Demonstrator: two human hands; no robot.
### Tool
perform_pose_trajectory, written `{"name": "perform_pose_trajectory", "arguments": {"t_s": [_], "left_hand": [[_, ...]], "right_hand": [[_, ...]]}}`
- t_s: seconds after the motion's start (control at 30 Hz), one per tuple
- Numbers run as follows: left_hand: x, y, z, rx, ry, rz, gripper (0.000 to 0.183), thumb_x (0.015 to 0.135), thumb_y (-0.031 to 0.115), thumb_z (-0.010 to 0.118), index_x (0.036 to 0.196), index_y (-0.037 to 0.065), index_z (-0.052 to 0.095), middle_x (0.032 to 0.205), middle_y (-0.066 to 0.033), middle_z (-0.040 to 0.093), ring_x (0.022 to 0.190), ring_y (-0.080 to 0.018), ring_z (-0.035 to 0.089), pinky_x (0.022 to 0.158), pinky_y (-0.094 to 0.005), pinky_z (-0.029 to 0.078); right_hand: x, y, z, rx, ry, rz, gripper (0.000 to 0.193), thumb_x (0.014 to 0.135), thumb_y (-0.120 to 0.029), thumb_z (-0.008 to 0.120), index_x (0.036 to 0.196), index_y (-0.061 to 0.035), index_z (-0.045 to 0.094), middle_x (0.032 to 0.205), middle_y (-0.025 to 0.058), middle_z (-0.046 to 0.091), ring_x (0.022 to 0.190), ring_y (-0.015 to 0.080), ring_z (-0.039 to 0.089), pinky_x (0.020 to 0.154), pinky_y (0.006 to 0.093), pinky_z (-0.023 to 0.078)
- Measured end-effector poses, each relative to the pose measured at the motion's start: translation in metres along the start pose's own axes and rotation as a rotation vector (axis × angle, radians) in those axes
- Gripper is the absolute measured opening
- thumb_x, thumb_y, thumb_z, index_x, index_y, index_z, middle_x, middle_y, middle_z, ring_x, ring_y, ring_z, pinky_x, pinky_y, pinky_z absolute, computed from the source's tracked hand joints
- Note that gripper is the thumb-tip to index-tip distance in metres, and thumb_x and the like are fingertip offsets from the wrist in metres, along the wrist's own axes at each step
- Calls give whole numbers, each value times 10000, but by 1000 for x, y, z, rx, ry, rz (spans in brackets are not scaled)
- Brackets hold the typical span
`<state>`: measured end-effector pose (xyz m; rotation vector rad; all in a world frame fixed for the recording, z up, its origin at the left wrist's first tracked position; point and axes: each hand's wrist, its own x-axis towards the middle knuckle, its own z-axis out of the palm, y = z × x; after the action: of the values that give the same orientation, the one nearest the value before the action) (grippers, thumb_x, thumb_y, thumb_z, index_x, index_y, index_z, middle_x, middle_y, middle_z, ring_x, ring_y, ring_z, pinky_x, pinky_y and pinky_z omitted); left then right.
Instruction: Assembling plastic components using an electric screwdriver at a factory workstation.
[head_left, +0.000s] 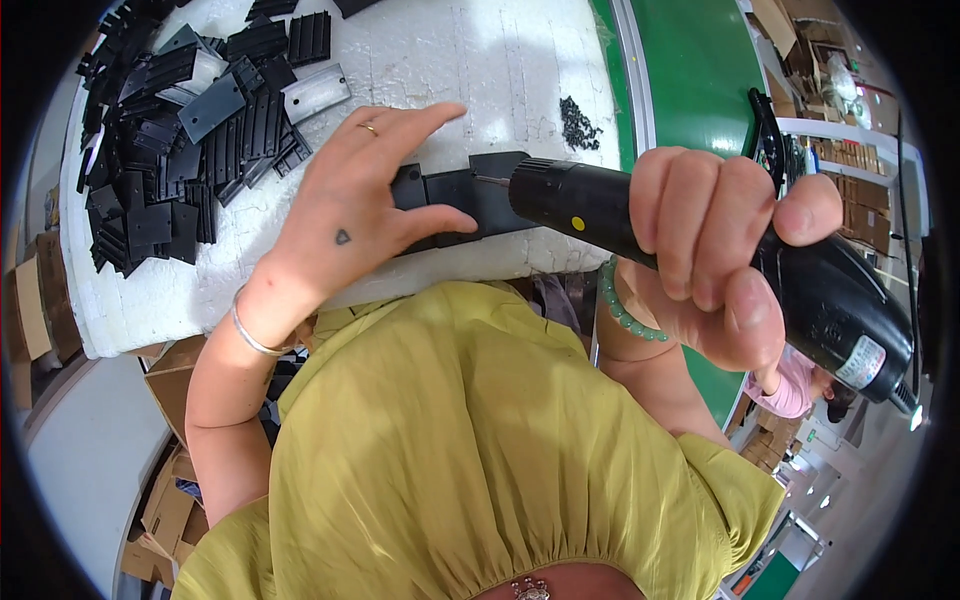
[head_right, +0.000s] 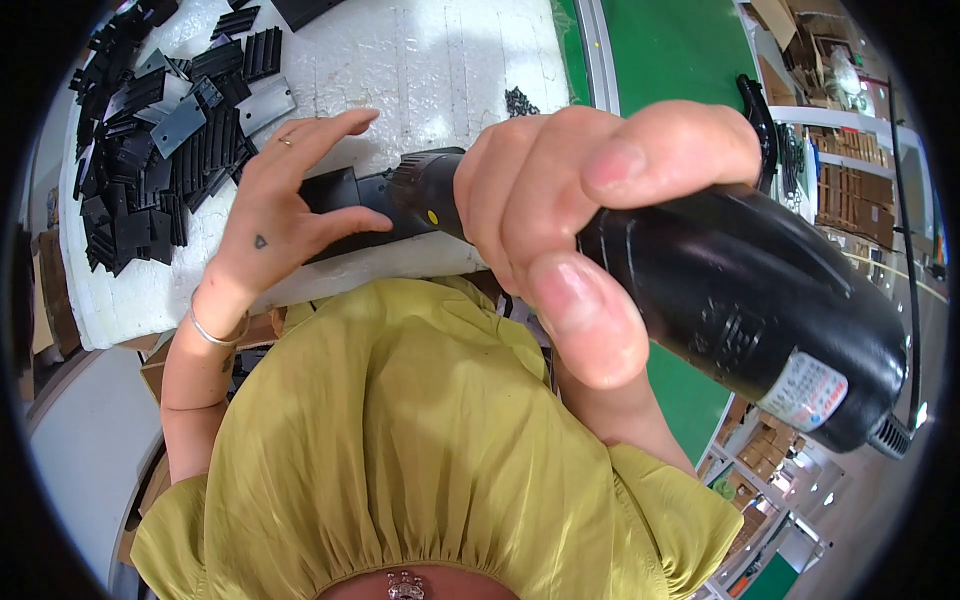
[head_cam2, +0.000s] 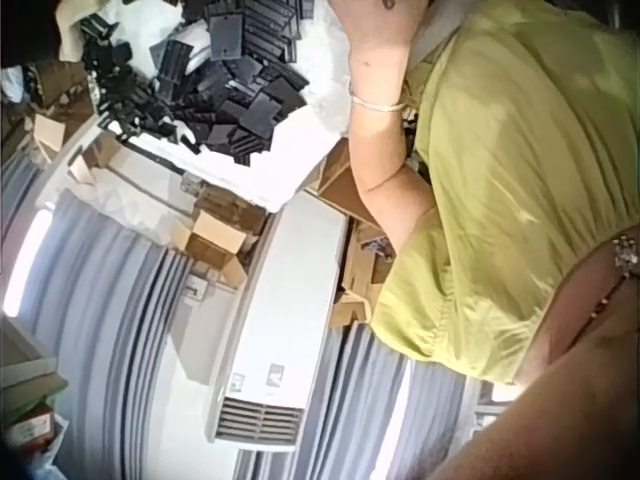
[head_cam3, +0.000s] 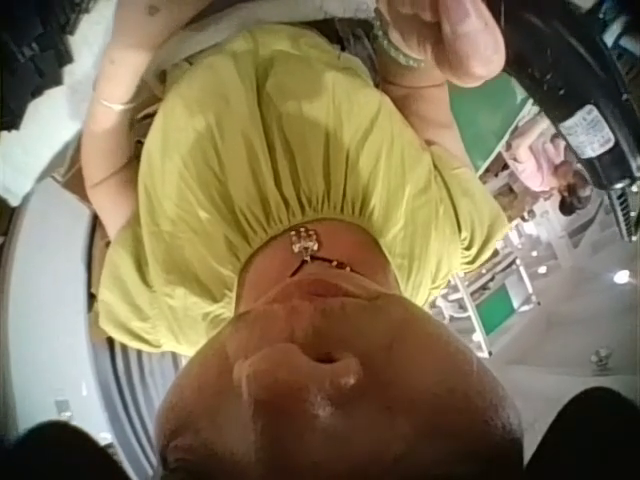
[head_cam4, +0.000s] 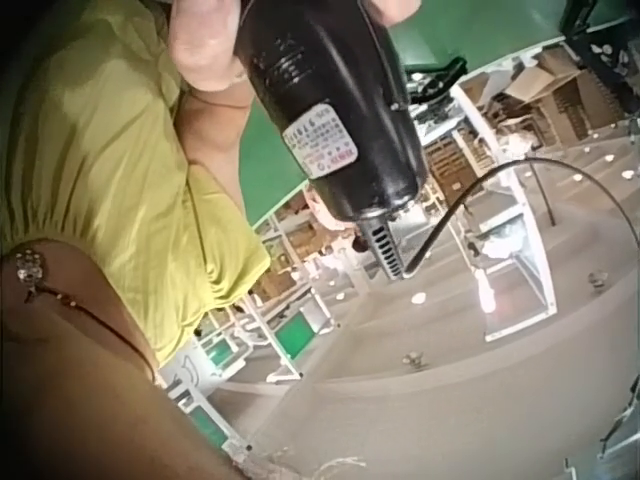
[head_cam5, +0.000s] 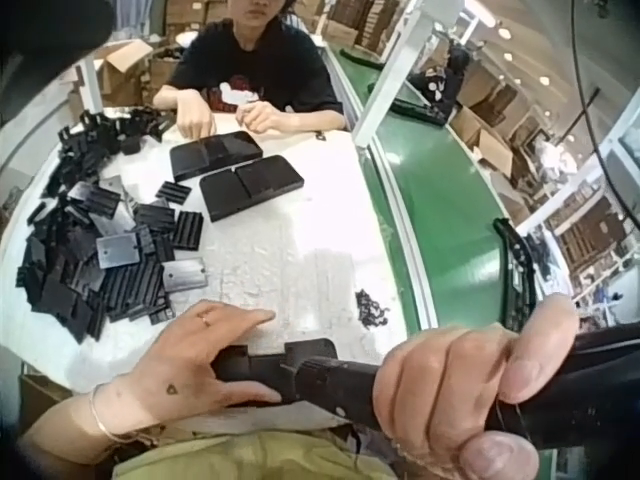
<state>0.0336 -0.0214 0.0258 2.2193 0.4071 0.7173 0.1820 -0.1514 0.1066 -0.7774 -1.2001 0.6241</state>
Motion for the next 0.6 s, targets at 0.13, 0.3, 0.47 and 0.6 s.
{"name": "perform_pose_trajectory", "arguments": {"t_s": [0.13,0.3,0.47,0.6], "left_hand": [[-4,-4,-2,-44,-85,80,410,626,66,771,1016,40,646,1005,-86,644,931,-281,572,813,-344,474],[-3,2,4,-56,15,245,147,681,75,730,808,57,658,756,-45,623,814,-258,581,686,-329,489],[-4,8,1,10,16,260,135,678,86,722,776,60,632,716,-38,592,830,-250,583,673,-331,488],[-5,18,2,192,-6,323,202,641,-5,701,824,52,637,780,-35,623,898,-265,593,702,-333,503]], "right_hand": [[-3,-5,-1,18,-58,5,346,772,-112,554,1101,-129,448,619,-77,473,513,41,442,544,205,357],[1,-11,-1,39,-129,-12,357,760,-113,578,1098,-138,464,625,-83,495,518,30,462,537,188,365],[0,-18,1,20,-123,-12,309,750,-90,610,1025,-145,480,587,-85,521,494,19,481,531,160,398],[7,-13,-2,-13,-353,-94,311,777,-126,712,979,-159,477,599,-71,546,471,24,498,467,159,411]]}}
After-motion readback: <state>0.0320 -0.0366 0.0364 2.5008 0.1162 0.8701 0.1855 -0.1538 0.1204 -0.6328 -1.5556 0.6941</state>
